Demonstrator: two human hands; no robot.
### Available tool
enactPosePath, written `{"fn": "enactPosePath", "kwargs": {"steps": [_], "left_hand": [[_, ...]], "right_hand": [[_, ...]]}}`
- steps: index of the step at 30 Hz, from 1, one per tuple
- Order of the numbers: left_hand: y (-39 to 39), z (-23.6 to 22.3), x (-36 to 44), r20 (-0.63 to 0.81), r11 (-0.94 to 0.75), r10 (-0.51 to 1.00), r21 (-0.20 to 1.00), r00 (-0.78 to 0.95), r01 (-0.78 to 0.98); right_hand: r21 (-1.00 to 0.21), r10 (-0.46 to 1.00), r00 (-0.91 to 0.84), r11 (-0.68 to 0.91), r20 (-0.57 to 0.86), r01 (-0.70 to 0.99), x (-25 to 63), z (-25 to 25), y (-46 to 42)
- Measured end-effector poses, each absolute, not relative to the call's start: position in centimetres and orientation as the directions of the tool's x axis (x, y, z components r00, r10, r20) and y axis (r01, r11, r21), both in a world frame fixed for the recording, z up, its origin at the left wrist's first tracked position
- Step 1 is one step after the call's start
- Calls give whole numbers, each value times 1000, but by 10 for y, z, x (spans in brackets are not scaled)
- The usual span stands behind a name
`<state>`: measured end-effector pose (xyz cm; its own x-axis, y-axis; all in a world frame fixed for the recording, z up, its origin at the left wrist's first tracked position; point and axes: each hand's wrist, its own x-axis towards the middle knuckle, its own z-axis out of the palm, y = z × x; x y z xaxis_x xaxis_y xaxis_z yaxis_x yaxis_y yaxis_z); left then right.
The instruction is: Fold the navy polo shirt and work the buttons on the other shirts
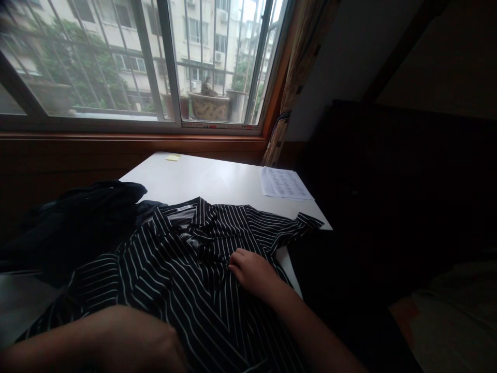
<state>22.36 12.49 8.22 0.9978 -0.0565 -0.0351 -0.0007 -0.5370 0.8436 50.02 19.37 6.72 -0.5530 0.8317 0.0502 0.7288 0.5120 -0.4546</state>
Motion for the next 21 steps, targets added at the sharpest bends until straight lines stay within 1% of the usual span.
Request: {"fn": "enactPosePath", "kwargs": {"steps": [2, 4, 5, 7, 9, 11, 13, 16, 19, 21], "left_hand": [[143, 104, 218, -24, -579, 165, 807, 986, 117], [164, 117, 212, 53, -648, 386, 726, 921, 230], [175, 117, 208, 99, -674, 478, 679, 873, 292], [195, 108, 202, 182, -702, 600, 586, 779, 404], [210, 91, 198, 233, -705, 660, 520, 714, 482], [216, 72, 197, 244, -699, 681, 499, 690, 513], [215, 56, 197, 229, -690, 685, 510, 692, 514], [206, 40, 197, 221, -668, 703, 532, 676, 521], [198, 33, 196, 217, -649, 722, 542, 657, 534], [195, 30, 195, 223, -666, 703, 538, 675, 516]], "right_hand": [[-398, 839, -528, 532, 131, 747, 495, 71, 192], [-370, 831, -514, 556, 214, 744, 487, 78, 189], [-369, 822, -516, 570, 242, 734, 481, 81, 188], [-379, 800, -536, 600, 270, 704, 469, 85, 185], [-382, 776, -571, 629, 267, 677, 454, 85, 181], [-375, 764, -600, 641, 237, 669, 441, 79, 179], [-370, 778, -598, 622, 194, 690, 431, 70, 177], [-372, 830, -541, 550, 137, 748, 425, 55, 175], [-389, 871, -476, 484, 123, 784, 425, 47, 173], [-406, 886, -446, 457, 128, 791, 425, 45, 171]]}}
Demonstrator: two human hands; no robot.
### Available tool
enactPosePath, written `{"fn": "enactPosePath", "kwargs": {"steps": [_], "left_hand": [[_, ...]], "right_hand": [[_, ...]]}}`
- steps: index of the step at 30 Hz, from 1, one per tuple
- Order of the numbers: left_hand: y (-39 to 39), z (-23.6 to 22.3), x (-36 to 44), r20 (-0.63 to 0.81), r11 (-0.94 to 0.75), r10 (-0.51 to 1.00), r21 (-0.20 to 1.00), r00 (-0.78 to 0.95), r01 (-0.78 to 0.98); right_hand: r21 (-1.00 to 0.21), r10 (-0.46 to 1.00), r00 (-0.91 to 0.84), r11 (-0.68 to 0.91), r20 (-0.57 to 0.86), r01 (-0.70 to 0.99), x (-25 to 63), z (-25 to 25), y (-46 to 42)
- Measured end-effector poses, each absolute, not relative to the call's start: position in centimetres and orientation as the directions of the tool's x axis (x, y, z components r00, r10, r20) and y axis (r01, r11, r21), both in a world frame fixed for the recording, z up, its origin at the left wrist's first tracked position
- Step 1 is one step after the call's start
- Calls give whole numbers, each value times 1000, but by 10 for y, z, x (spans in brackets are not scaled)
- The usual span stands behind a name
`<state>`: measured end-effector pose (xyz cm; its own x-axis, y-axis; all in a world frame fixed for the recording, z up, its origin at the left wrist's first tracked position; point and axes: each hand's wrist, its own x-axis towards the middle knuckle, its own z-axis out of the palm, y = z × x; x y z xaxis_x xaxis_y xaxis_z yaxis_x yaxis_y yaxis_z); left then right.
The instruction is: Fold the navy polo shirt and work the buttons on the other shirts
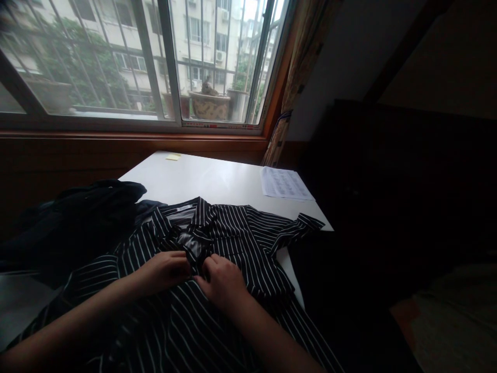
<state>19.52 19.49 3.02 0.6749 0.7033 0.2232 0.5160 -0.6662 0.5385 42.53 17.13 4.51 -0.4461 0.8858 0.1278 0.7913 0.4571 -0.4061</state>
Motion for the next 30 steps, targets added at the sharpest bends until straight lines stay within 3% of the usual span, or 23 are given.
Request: {"fn": "enactPosePath", "kwargs": {"steps": [8, 15, 22, 30], "left_hand": [[193, 24, 189, 275, -771, 575, 495, 771, 399], [192, 25, 188, 236, -780, 596, 398, 768, 483], [189, 11, 193, 303, -730, 683, 307, 665, 610], [187, 13, 200, 395, -807, 590, 244, 704, 538]], "right_hand": [[-382, 896, -426, 440, 124, 813, 421, 44, 168], [-311, 870, -463, 492, 169, 813, 423, 36, 169], [-573, 832, -493, 541, 255, 616, 432, 26, 173], [-758, 801, -520, 528, 297, 382, 438, 30, 175]]}}
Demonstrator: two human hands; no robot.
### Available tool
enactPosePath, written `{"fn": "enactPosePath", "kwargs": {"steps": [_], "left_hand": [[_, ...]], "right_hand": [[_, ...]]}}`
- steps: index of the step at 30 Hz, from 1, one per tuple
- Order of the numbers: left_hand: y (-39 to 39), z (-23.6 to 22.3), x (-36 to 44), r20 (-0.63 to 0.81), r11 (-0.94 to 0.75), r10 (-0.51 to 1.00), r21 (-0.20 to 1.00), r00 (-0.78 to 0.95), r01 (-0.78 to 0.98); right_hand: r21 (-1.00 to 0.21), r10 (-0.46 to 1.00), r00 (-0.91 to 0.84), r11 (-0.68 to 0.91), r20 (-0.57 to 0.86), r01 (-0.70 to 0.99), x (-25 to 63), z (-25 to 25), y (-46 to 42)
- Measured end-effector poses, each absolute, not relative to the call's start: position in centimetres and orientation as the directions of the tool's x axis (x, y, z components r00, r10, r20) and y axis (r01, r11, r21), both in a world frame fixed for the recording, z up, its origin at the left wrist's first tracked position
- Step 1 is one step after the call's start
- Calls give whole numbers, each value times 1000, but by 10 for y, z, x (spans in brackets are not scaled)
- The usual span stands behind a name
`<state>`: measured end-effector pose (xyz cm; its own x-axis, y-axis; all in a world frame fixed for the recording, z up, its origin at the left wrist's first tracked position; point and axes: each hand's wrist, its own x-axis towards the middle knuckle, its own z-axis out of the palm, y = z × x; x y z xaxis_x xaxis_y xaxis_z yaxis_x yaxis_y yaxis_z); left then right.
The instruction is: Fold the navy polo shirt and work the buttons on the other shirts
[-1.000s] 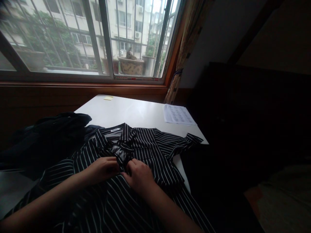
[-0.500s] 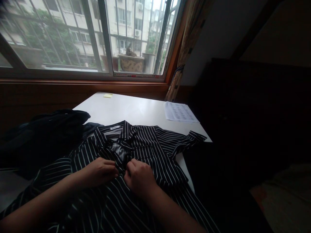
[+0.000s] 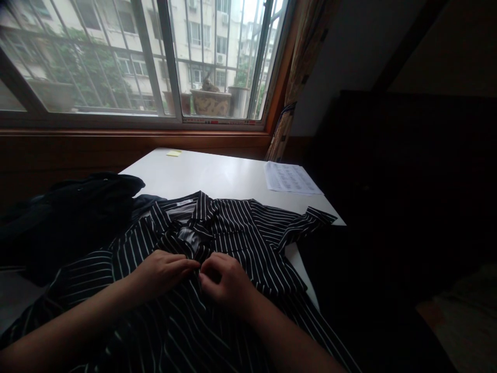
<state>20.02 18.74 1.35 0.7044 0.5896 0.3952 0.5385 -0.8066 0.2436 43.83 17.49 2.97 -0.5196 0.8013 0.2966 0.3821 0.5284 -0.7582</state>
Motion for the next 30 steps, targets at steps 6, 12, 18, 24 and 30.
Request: {"fn": "enactPosePath", "kwargs": {"steps": [6, 12, 18, 24, 30], "left_hand": [[189, 18, 196, 443, -830, 558, 277, 702, 484], [189, 14, 197, 431, -817, 576, 280, 695, 504], [186, 14, 201, 427, -806, 592, 277, 684, 524], [187, 19, 204, 433, -775, 630, 402, 645, 487], [187, 22, 203, 435, -750, 654, 478, 619, 457]], "right_hand": [[-743, 795, -522, 544, 308, 391, 439, 32, 175], [-652, 781, -514, 601, 354, 463, 435, 34, 170], [-604, 792, -498, 600, 354, 524, 431, 31, 166], [-748, 802, -503, 541, 321, 385, 435, 32, 172], [-829, 845, -461, 449, 272, 333, 438, 38, 176]]}}
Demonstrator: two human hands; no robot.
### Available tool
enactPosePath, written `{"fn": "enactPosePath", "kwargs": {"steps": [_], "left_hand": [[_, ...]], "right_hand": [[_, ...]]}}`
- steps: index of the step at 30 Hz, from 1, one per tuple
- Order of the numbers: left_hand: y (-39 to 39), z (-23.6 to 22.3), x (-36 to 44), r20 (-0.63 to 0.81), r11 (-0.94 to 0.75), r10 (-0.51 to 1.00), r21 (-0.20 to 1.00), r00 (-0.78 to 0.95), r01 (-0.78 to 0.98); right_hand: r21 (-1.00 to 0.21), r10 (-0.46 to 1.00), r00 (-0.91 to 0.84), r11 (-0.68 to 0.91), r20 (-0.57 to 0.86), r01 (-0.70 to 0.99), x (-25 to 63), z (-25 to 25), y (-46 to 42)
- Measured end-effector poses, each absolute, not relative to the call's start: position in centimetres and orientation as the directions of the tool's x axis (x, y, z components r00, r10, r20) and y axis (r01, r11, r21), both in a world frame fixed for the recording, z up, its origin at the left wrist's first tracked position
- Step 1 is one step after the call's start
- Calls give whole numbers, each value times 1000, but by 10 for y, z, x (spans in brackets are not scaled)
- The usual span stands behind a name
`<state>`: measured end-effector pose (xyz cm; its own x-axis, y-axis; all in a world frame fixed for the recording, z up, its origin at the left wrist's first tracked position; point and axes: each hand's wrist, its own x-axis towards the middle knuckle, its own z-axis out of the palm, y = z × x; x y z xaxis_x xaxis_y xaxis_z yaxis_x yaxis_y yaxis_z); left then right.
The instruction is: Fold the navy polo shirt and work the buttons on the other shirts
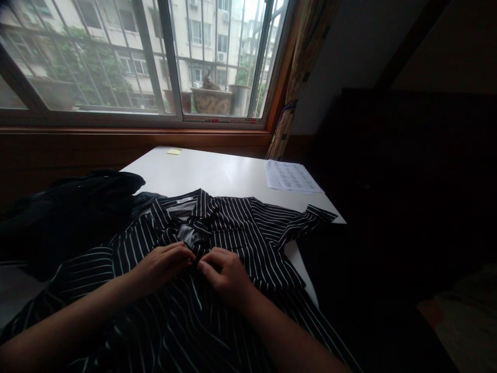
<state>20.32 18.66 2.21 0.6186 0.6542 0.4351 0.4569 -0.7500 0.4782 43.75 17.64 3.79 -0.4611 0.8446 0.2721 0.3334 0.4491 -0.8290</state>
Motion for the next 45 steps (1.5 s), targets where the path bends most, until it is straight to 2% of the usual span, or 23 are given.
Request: {"fn": "enactPosePath", "kwargs": {"steps": [3, 6, 11, 16, 21, 26, 29, 32, 37, 40, 45], "left_hand": [[184, 23, 202, 485, -769, 638, 447, 598, 457], [181, 23, 203, 520, -803, 595, 362, 613, 473], [179, 22, 208, 485, -809, 581, 258, 653, 528], [177, 23, 204, 545, -851, 502, 173, 672, 496], [176, 26, 201, 602, -873, 449, 136, 661, 469], [174, 27, 202, 604, -879, 446, 160, 660, 448], [173, 27, 203, 603, -865, 474, 183, 642, 466], [172, 26, 203, 606, -856, 496, 221, 622, 468], [172, 24, 202, 599, -829, 549, 303, 582, 470], [173, 22, 202, 606, -825, 554, 311, 570, 472], [173, 23, 202, 602, -837, 533, 271, 594, 475]], "right_hand": [[-860, 871, -427, 398, 244, 319, 439, 40, 177], [-887, 886, -408, 358, 222, 293, 439, 40, 178], [-912, 883, -433, 316, 183, 260, 440, 39, 180], [-920, 871, -467, 298, 152, 256, 441, 37, 181], [-916, 854, -498, 308, 149, 255, 443, 36, 182], [-952, 854, -509, 239, 112, 191, 440, 34, 176], [-948, 850, -489, 291, 194, 131, 438, 28, 173], [-881, 804, -490, 452, 336, 137, 438, 22, 173], [-667, 663, -540, 709, 519, 229, 441, 21, 174], [-564, 587, -590, 786, 554, 253, 441, 24, 172], [-473, 560, -629, 819, 539, 325, 443, 24, 170]]}}
